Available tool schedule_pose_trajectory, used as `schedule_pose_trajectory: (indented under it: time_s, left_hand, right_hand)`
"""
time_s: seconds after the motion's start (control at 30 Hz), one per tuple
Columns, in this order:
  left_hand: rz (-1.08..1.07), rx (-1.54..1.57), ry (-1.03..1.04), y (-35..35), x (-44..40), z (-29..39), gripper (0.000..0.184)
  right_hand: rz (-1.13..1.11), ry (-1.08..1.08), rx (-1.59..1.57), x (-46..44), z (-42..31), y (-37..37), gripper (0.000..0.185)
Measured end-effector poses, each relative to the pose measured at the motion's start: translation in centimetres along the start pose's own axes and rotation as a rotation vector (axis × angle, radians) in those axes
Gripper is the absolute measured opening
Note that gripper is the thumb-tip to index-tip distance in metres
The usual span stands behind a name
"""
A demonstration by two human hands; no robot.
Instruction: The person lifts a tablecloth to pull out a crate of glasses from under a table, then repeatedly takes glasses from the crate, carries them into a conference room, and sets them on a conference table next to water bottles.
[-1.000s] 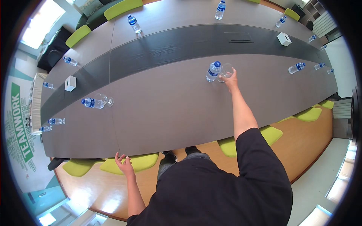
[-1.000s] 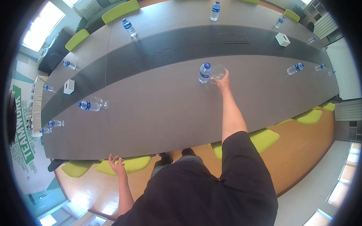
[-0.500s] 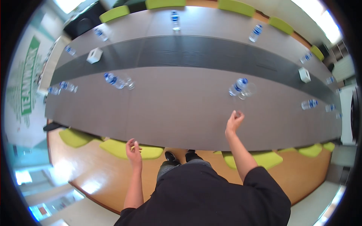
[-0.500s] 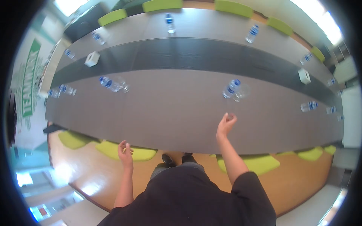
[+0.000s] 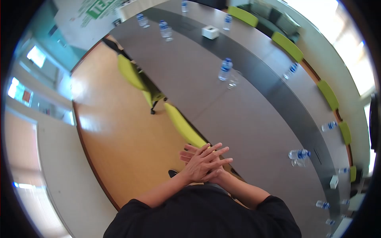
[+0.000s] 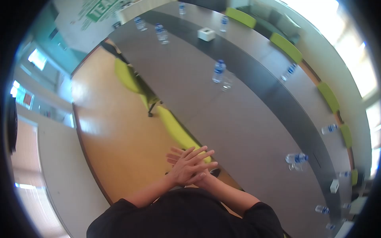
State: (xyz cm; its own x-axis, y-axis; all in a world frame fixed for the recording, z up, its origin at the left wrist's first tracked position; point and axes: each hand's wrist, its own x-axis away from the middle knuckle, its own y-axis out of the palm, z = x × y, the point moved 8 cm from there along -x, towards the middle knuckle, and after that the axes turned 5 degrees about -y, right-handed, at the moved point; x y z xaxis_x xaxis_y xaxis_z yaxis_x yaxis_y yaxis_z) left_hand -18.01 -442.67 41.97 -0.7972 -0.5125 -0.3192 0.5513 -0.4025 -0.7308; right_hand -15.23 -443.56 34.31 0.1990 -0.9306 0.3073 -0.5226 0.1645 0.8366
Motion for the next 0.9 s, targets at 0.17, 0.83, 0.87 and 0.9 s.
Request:
schedule_pose_trajectory:
  time_s: [0.17,0.83,0.87,0.9]
  left_hand:
    - [0.130,-0.195,-0.311,-10.7,12.4,-8.2,0.055]
    - [0.931,0.148,-1.109,-28.9,49.6,-26.7,0.028]
    - [0.895,0.158,-1.107,-29.9,49.2,-28.0,0.028]
    - [0.857,0.170,-1.103,-30.9,48.8,-29.6,0.029]
  right_hand:
    - [-0.008,0.250,-0.146,-4.5,9.9,8.7,0.057]
    - [0.066,0.520,0.471,-26.6,31.5,19.1,0.028]
    - [0.072,0.532,0.468,-28.1,32.0,19.5,0.029]
    - [0.086,0.554,0.460,-29.8,32.6,19.8,0.029]
